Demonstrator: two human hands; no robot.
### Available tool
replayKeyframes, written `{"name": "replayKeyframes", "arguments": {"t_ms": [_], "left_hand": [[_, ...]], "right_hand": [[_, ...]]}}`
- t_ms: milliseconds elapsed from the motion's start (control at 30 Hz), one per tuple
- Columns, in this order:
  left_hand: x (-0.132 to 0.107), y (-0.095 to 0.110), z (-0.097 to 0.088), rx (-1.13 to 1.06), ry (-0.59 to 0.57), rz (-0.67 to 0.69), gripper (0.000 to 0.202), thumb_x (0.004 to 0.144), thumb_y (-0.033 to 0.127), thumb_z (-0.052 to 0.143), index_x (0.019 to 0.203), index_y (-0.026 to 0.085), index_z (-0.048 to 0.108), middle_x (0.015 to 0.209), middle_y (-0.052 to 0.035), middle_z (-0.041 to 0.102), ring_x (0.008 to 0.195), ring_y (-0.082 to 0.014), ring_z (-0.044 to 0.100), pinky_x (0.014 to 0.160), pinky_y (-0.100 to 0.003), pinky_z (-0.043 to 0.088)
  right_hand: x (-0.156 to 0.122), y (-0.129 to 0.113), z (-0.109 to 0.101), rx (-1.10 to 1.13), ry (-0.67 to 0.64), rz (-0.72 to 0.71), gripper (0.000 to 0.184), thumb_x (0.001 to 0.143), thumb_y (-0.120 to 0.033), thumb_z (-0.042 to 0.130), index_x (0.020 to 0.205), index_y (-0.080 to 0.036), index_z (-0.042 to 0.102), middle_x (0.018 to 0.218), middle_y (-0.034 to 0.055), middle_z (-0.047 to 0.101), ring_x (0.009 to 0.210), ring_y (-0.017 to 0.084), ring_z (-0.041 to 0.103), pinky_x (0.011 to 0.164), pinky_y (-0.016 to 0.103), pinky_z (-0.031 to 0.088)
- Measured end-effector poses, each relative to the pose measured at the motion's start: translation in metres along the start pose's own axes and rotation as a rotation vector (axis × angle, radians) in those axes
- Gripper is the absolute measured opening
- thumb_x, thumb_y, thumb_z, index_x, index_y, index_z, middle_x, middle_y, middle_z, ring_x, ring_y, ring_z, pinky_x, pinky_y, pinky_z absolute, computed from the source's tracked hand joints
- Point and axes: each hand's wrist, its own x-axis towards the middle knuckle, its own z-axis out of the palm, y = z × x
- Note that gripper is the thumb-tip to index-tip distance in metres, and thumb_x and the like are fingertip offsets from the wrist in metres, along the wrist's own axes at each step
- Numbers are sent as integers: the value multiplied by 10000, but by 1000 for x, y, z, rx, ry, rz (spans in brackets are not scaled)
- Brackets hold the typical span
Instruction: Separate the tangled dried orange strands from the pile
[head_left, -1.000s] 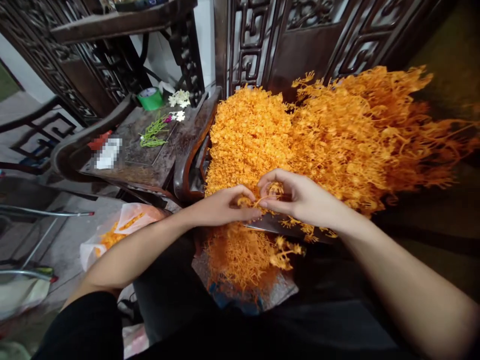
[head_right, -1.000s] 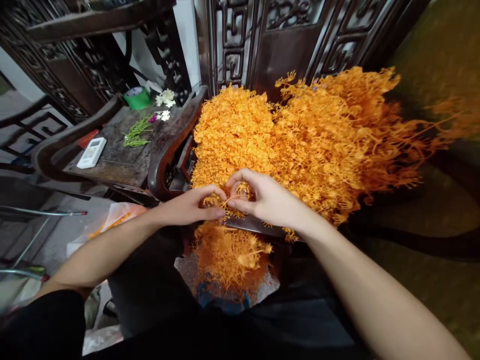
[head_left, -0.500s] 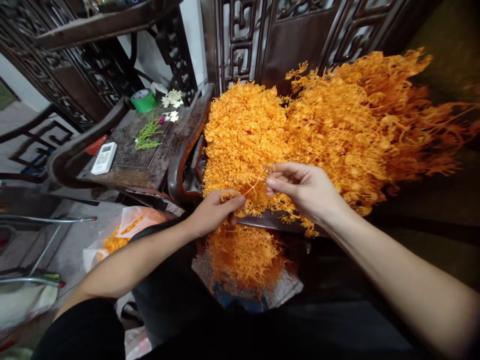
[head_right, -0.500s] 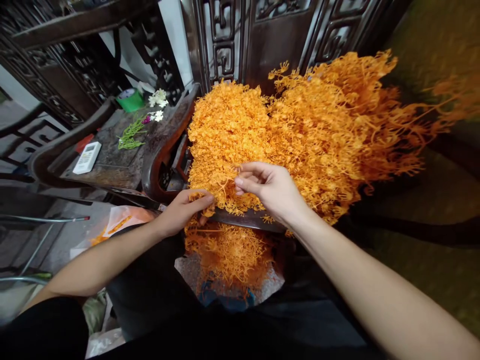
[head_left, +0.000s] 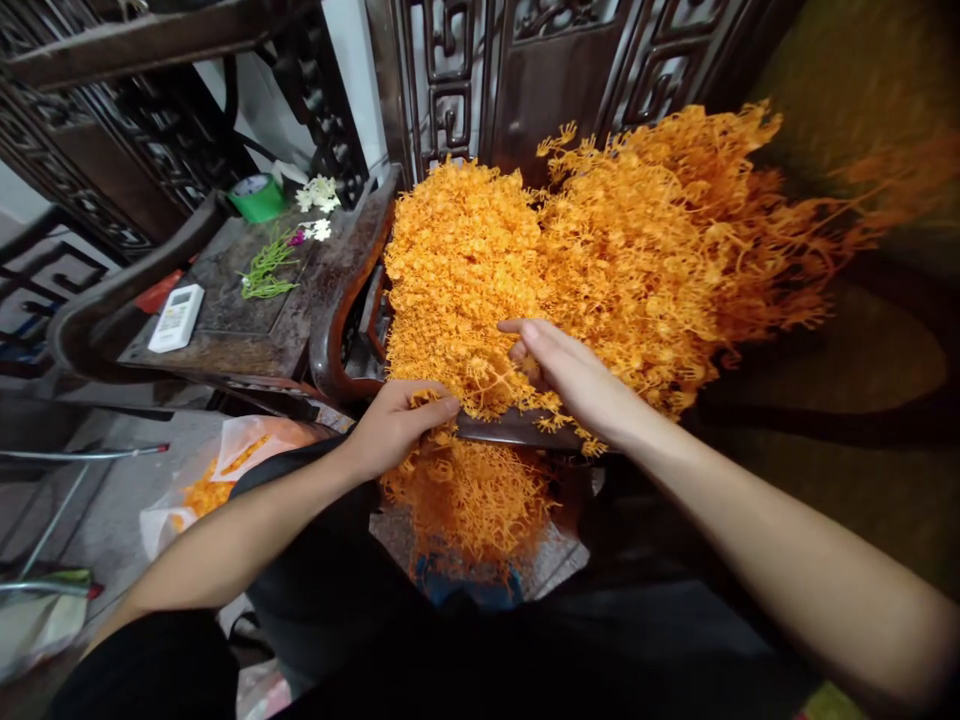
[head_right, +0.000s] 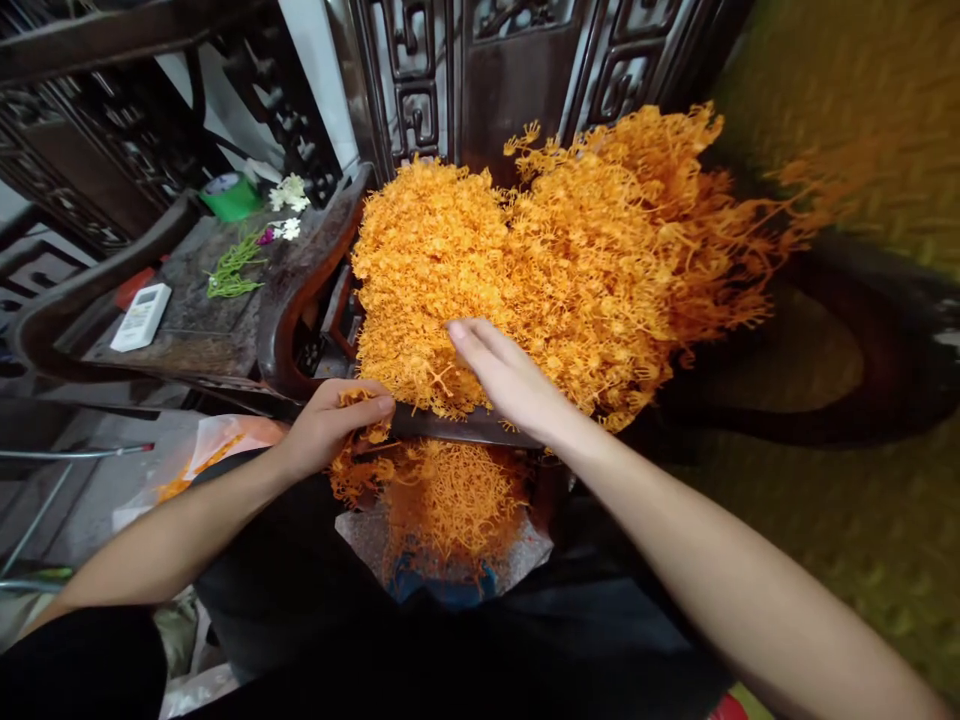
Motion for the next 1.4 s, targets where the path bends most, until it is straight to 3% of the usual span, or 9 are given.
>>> {"name": "replayKeyframes", "arguments": {"t_ms": [100,300,433,633,767,867,967,1100,1400], "left_hand": [[-2,-1,1,35,-2,18,359,870,447,707,674,157,630,552,43,509,478,-62,445,453,-203,310],[-9,-3,-7,135,-54,63,335,890,403,683,665,159,639,526,60,464,455,-62,380,450,-222,260],[-8,2,-7,296,-162,133,359,934,371,629,652,150,611,559,62,441,523,-61,371,499,-212,264],[-3,6,-1,399,-288,117,350,954,380,593,693,149,623,562,60,465,525,-66,383,512,-218,275],[0,2,0,402,-313,107,352,957,409,587,724,151,646,562,56,480,522,-71,402,519,-222,291],[1,0,1,403,-341,104,342,952,393,584,713,154,639,559,57,475,523,-74,399,522,-225,297],[-3,3,1,378,-383,94,328,924,339,602,653,156,614,539,58,462,511,-72,382,518,-231,301],[-9,9,-2,308,-410,57,335,899,288,606,592,155,576,507,58,441,484,-68,368,497,-235,289],[1,3,-13,367,-268,60,352,952,418,579,718,158,622,608,43,496,550,-82,426,533,-232,317]], "right_hand": [[2,-1,-3,-115,23,-70,424,957,-610,589,953,-202,706,722,14,578,608,129,461,546,285,356],[29,6,-66,202,513,-163,317,846,-473,781,741,-188,690,548,-36,462,442,80,333,443,269,227],[15,6,-52,160,128,-56,246,868,-413,773,970,-193,736,865,60,706,566,108,523,486,273,368],[-3,2,-4,331,-176,189,197,864,-350,720,996,-209,759,766,15,584,583,107,419,501,265,313],[-4,3,2,422,-325,355,460,920,-621,580,886,-190,736,766,43,591,571,117,413,477,273,301],[-2,7,0,223,-465,296,567,871,-741,610,772,-190,698,672,20,570,551,108,415,487,267,298],[12,13,-16,69,-280,118,437,769,-595,826,693,-185,693,625,15,583,550,103,440,499,266,321],[34,18,-47,286,134,78,397,759,-537,860,707,-201,654,559,-44,441,471,68,316,407,226,237],[19,13,-20,491,-202,343,382,712,-409,915,911,-148,720,777,12,575,585,73,487,414,197,320]]}}
